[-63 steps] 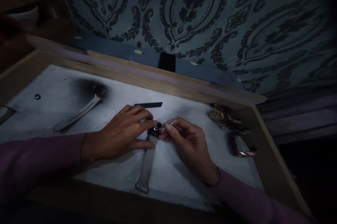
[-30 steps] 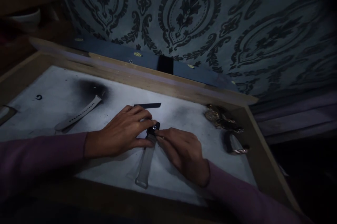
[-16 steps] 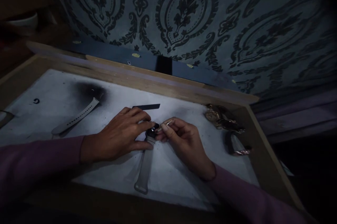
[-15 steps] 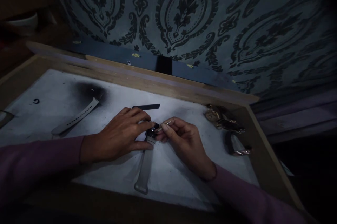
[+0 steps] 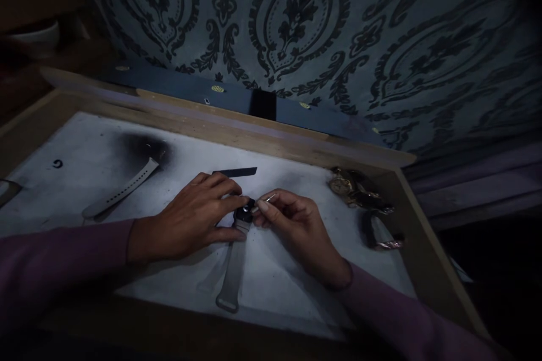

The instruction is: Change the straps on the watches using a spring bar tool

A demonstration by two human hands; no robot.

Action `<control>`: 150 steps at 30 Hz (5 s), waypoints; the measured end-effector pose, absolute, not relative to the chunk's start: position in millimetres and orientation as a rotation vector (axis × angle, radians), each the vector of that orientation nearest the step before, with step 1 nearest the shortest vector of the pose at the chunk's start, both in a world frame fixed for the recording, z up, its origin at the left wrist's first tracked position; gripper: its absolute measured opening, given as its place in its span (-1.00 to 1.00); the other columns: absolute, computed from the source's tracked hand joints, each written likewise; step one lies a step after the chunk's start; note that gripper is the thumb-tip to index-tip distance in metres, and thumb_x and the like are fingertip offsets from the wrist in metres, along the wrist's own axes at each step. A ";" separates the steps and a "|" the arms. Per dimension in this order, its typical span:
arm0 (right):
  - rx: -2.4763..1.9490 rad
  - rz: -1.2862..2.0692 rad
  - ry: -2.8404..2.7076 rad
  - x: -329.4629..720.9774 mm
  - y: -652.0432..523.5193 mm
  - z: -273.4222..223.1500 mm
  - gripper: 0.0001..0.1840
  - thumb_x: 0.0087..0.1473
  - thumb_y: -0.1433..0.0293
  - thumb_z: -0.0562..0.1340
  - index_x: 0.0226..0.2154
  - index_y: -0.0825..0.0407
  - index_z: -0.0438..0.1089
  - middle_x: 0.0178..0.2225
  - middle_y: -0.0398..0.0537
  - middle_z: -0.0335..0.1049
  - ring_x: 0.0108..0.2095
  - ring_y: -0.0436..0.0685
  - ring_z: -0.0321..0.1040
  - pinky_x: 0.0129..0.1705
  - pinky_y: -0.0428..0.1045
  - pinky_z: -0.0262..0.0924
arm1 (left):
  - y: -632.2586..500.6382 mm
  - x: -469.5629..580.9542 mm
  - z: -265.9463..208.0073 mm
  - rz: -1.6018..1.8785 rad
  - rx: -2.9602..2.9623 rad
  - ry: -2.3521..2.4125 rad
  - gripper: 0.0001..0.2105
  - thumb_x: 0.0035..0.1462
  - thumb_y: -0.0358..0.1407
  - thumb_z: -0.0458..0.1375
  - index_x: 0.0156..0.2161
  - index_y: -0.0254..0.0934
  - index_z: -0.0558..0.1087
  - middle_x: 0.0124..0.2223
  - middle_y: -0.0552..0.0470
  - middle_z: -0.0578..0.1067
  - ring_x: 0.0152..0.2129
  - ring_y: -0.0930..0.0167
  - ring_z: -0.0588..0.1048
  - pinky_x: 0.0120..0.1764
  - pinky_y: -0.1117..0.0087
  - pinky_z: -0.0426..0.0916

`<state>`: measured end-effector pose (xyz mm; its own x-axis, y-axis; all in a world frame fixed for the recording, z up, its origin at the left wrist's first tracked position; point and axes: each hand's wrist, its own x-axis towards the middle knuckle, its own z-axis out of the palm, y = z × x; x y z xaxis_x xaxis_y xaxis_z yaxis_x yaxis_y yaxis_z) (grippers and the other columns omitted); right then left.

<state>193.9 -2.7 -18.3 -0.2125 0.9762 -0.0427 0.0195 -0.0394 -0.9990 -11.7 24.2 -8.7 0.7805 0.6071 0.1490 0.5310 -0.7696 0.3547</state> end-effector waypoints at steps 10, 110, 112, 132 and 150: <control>-1.208 1.036 -1.779 195.5 -4.9 -8.6 -0.79 0.13 0.34 0.23 -0.48 0.08 0.41 -0.54 -0.13 0.34 -0.50 0.00 0.26 -0.45 -0.09 0.15 | 24.4 -12.1 -8.7 0.359 2.680 0.878 -0.55 0.13 -0.02 0.21 0.05 -0.23 0.39 -0.02 -0.05 0.44 -0.07 0.22 0.37 -0.11 0.21 0.23; -1.588 0.912 -2.354 232.6 9.8 6.3 -0.68 0.09 0.38 0.26 -0.64 0.06 0.28 -0.69 -0.24 0.17 -0.65 -0.07 0.04 -0.56 -0.10 -0.14 | 24.6 -12.6 -7.6 0.371 2.643 0.821 -0.69 0.29 -0.22 0.06 0.07 -0.28 0.38 -0.01 -0.10 0.45 -0.10 0.21 0.38 -0.11 0.16 0.27; -1.650 0.801 -2.356 231.0 8.6 6.1 -0.69 0.07 0.36 0.30 -0.63 0.05 0.29 -0.69 -0.23 0.19 -0.65 -0.06 0.06 -0.55 -0.09 -0.15 | 24.4 -13.0 -7.0 0.377 2.633 0.826 -0.73 0.29 -0.37 -0.01 0.04 -0.28 0.39 -0.01 -0.10 0.45 -0.09 0.22 0.37 -0.09 0.14 0.27; -0.962 0.637 -2.323 200.6 3.3 2.8 -0.81 0.17 0.46 0.22 -0.13 0.11 0.36 -0.12 0.13 0.44 -0.07 0.22 0.32 -0.04 0.13 0.26 | 25.2 -8.5 -0.2 0.774 1.856 0.778 -0.89 0.20 -0.35 0.14 -0.31 -0.30 0.51 -0.30 0.04 0.48 -0.33 0.42 0.44 -0.26 0.43 0.30; -1.094 0.663 -2.064 166.8 -19.4 14.7 -0.80 0.21 0.39 0.17 -0.44 0.07 0.36 -0.55 -0.18 0.32 -0.54 -0.01 0.23 -0.47 -0.12 0.06 | 20.6 -6.1 20.3 0.861 1.200 0.756 -0.71 -0.02 -0.17 0.31 -0.52 -0.35 0.38 -0.56 0.15 0.37 -0.58 0.55 0.32 -0.45 0.52 0.24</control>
